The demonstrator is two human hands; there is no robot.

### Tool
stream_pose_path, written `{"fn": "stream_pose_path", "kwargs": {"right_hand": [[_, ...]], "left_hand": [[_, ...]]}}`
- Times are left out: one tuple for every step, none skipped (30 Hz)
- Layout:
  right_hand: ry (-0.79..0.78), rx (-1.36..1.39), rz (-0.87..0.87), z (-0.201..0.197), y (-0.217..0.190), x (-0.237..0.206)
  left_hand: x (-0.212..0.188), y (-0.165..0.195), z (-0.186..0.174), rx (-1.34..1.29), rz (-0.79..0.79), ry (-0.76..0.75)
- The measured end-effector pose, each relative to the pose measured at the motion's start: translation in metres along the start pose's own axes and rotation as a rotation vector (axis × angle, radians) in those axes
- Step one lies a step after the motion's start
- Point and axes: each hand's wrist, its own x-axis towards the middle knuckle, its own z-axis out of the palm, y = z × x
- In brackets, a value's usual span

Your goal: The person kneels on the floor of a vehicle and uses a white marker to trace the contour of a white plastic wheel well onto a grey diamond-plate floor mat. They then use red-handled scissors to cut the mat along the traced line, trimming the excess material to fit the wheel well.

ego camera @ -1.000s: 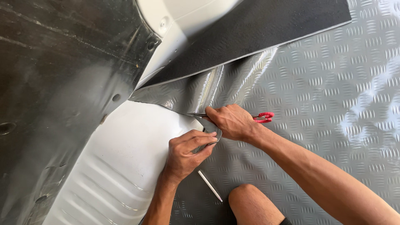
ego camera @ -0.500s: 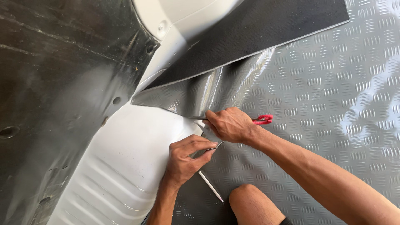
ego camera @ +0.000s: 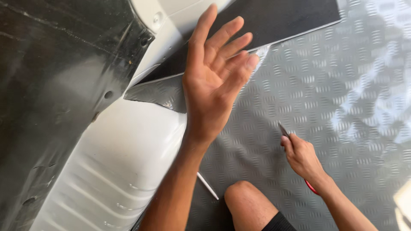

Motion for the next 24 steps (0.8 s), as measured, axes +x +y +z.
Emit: {"fn": "stream_pose_path", "kwargs": {"right_hand": [[0.111, -0.006, -0.07, -0.005, 0.011, -0.003], [0.158, -0.065, -0.037, -0.009, 0.021, -0.006], [0.204, -0.119, -0.004, -0.01, 0.029, -0.009], [0.247, -0.17, 0.031, -0.011, 0.035, -0.009], [0.271, -0.179, 0.059, -0.012, 0.041, -0.008], [0.291, -0.19, 0.086, -0.013, 0.045, -0.006], [0.311, -0.203, 0.111, -0.014, 0.047, -0.003], [0.399, -0.232, 0.048, -0.014, 0.046, 0.0], [0.491, -0.259, -0.014, -0.014, 0.043, 0.004], [0.588, -0.286, -0.075, -0.013, 0.038, 0.008], [0.616, -0.243, -0.105, -0.01, 0.029, 0.012], [0.64, -0.201, -0.136, -0.006, 0.018, 0.015], [0.662, -0.16, -0.167, -0.001, 0.004, 0.017], [0.555, -0.132, -0.245, 0.01, -0.013, 0.019], [0.448, -0.104, -0.325, 0.025, -0.033, 0.022], [0.335, -0.068, -0.399, 0.042, -0.055, 0.021], [0.268, -0.057, -0.495, 0.056, -0.074, 0.02], [0.212, -0.07, -0.569, 0.072, -0.092, 0.02], [0.151, -0.084, -0.638, 0.086, -0.108, 0.019], [0.151, -0.147, -0.657, 0.099, -0.121, 0.022], [0.149, -0.206, -0.674, 0.111, -0.132, 0.023], [0.167, -0.248, -0.649, 0.12, -0.138, 0.025], [0.183, -0.289, -0.623, 0.128, -0.143, 0.026], [0.193, -0.33, -0.599, 0.135, -0.146, 0.027]], "left_hand": [[0.009, -0.004, -0.001, 0.289, 0.068, 0.015], [0.015, -0.01, -0.003, 0.722, 0.094, -0.005], [0.018, -0.015, -0.009, 1.159, 0.119, -0.025], [0.018, -0.019, -0.021, 1.34, 0.033, -0.023], [0.015, -0.023, -0.035, 1.517, -0.067, -0.019], [0.01, -0.03, -0.049, 1.563, -0.078, 0.004], [0.006, -0.037, -0.063, 1.61, -0.09, 0.028], [0.003, -0.045, -0.077, 1.656, -0.1, 0.05], [0.001, -0.054, -0.091, 1.681, -0.022, 0.103], [0.002, -0.062, -0.104, 1.703, 0.062, 0.155], [0.004, -0.07, -0.117, 1.721, 0.147, 0.208], [0.007, -0.075, -0.128, 1.823, 0.107, 0.166], [0.01, -0.079, -0.137, 1.922, 0.063, 0.122], [0.015, -0.082, -0.144, 2.019, 0.02, 0.077], [0.021, -0.083, -0.148, 2.047, -0.014, 0.051], [0.026, -0.082, -0.15, 2.076, -0.049, 0.027], [0.03, -0.078, -0.151, 2.105, -0.082, 0.004], [0.034, -0.073, -0.151, 2.061, -0.03, 0.064], [0.036, -0.066, -0.15, 2.014, 0.019, 0.118], [0.038, -0.059, -0.147, 1.966, 0.062, 0.168], [0.036, -0.05, -0.145, 1.938, 0.178, 0.217], [0.034, -0.042, -0.143, 1.905, 0.297, 0.26], [0.035, -0.038, -0.137, 1.863, 0.332, 0.28], [0.034, -0.035, -0.133, 1.822, 0.361, 0.3]]}}
